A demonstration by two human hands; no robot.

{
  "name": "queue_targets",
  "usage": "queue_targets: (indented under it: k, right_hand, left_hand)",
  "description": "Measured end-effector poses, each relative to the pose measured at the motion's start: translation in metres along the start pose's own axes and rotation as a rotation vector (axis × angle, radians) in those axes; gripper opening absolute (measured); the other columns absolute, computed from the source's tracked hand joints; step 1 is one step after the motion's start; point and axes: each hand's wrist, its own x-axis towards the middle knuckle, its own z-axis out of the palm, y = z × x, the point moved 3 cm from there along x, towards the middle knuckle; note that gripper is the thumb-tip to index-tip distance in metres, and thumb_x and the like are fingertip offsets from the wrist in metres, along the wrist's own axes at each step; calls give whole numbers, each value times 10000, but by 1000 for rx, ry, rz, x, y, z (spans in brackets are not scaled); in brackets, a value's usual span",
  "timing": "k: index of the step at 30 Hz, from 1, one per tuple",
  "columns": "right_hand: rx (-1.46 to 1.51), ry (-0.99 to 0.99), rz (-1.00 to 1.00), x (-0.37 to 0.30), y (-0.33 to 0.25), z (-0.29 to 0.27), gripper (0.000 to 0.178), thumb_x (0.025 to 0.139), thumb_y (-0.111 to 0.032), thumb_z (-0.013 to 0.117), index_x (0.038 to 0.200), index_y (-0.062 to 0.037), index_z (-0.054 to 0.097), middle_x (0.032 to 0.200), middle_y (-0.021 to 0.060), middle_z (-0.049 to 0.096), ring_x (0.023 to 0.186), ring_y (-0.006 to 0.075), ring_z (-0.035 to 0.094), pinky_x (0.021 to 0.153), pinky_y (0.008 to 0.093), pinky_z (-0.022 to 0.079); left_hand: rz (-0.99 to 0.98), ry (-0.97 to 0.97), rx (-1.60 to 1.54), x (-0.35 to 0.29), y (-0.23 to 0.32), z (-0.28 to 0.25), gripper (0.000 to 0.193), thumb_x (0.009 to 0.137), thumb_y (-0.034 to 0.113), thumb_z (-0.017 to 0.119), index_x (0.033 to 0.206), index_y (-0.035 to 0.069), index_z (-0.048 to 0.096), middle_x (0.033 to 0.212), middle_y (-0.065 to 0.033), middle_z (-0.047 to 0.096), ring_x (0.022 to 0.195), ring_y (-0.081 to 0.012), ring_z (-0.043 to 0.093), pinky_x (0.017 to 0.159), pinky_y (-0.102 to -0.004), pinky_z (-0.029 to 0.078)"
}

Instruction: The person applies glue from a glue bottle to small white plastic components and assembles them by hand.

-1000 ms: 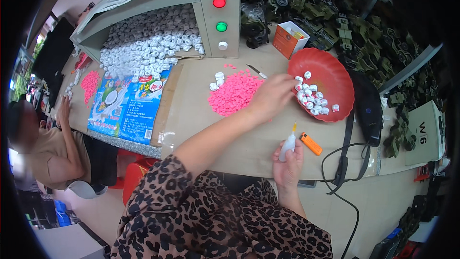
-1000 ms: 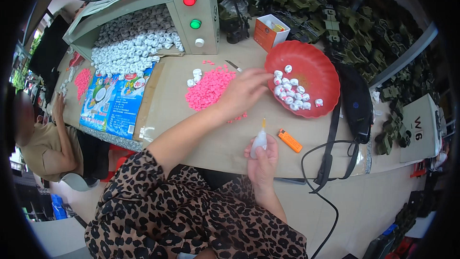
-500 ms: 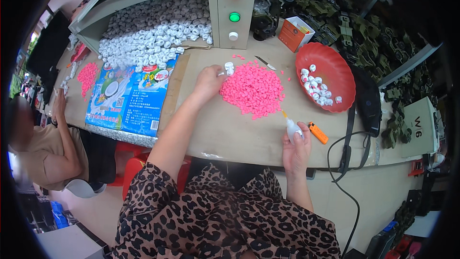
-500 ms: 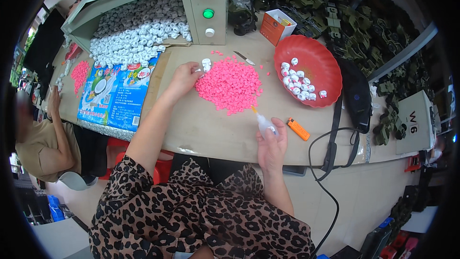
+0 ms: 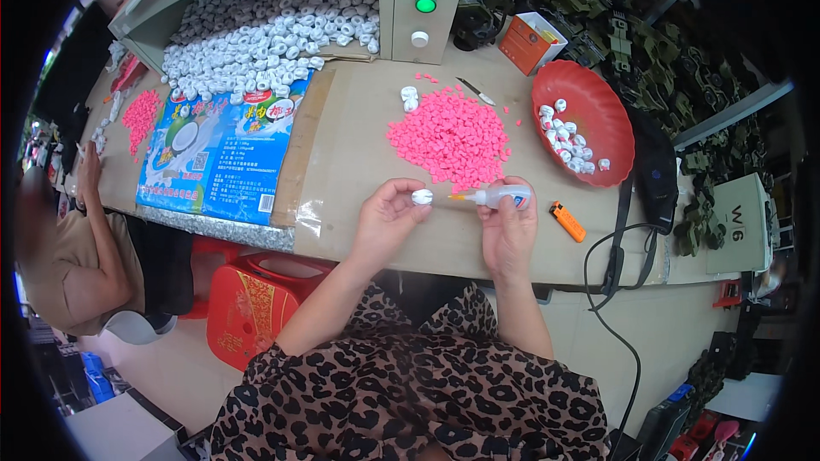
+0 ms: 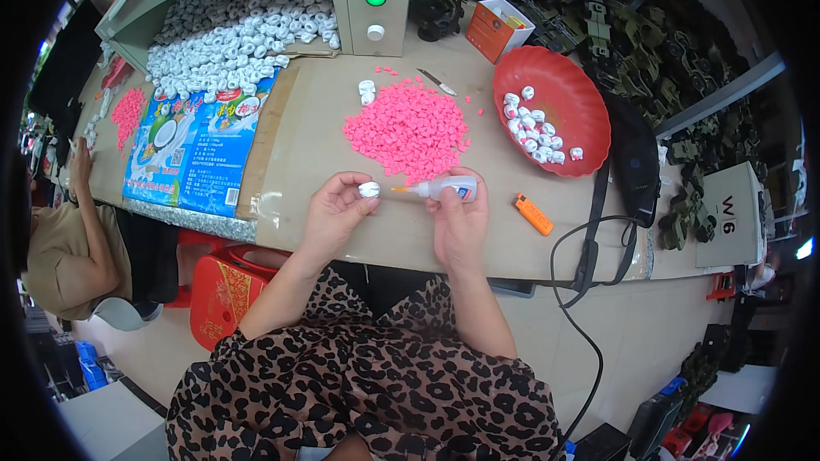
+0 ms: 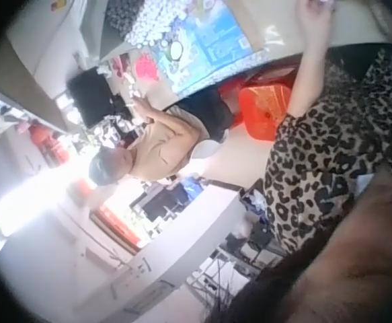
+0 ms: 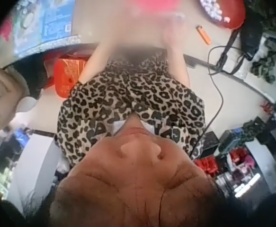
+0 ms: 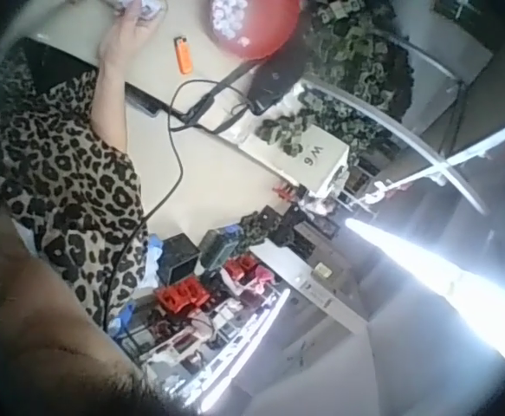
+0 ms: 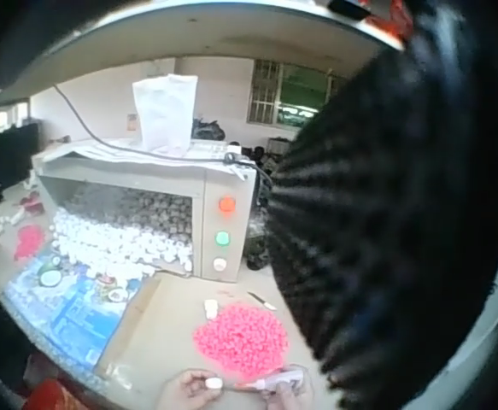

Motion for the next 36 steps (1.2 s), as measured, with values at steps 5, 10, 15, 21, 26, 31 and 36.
queue_targets:
  k: [5,10,15,21,26,31,36]
  right_hand:
    - [-149,-46,-56,-5,4,0,254,797,-152,548,964,-17,412,843,85,504,674,132,478,592,244,393]
    - [-307,-58,-112,-11,6,-2,273,796,-172,553,962,-22,397,863,92,520,695,132,507,631,249,424]
    - [-353,-65,-128,-12,5,0,286,794,-169,555,972,-25,385,881,94,517,698,133,509,639,253,427]
    - [-385,-67,-129,-12,6,-1,274,796,-155,550,973,-28,384,886,94,517,702,128,509,643,245,428]
    - [-411,-72,-135,-11,6,-2,281,794,-160,553,975,-30,383,880,92,517,701,126,510,642,239,426]
    - [-421,-75,-130,-12,5,1,295,791,-178,560,975,-31,383,866,86,516,693,123,508,636,238,424]
    - [-453,-76,-135,-11,7,-2,294,792,-177,559,976,-31,382,860,82,516,695,122,509,635,236,431]
  left_hand:
    - [42,-2,123,-2,-2,5,255,754,-59,535,988,-20,443,864,-64,545,774,-87,533,688,-192,441]
    - [40,39,108,-3,-2,4,239,749,-59,539,969,-26,450,868,-60,549,790,-90,543,687,-193,448]
    - [11,26,111,-3,-2,5,240,749,-63,538,971,-30,452,872,-63,545,795,-91,540,695,-197,450]
    - [5,20,107,-3,-2,4,245,749,-69,532,977,-31,449,867,-62,543,794,-93,540,694,-198,448]
    - [-3,3,104,-3,1,6,246,760,-59,523,990,-31,440,868,-66,543,785,-98,540,702,-201,445]
    - [-17,8,99,-3,1,6,242,753,-75,520,979,-30,445,867,-63,543,797,-95,541,702,-199,446]
    - [-14,-1,87,-3,-1,5,241,755,-74,517,981,-31,443,873,-66,543,802,-97,542,709,-201,447]
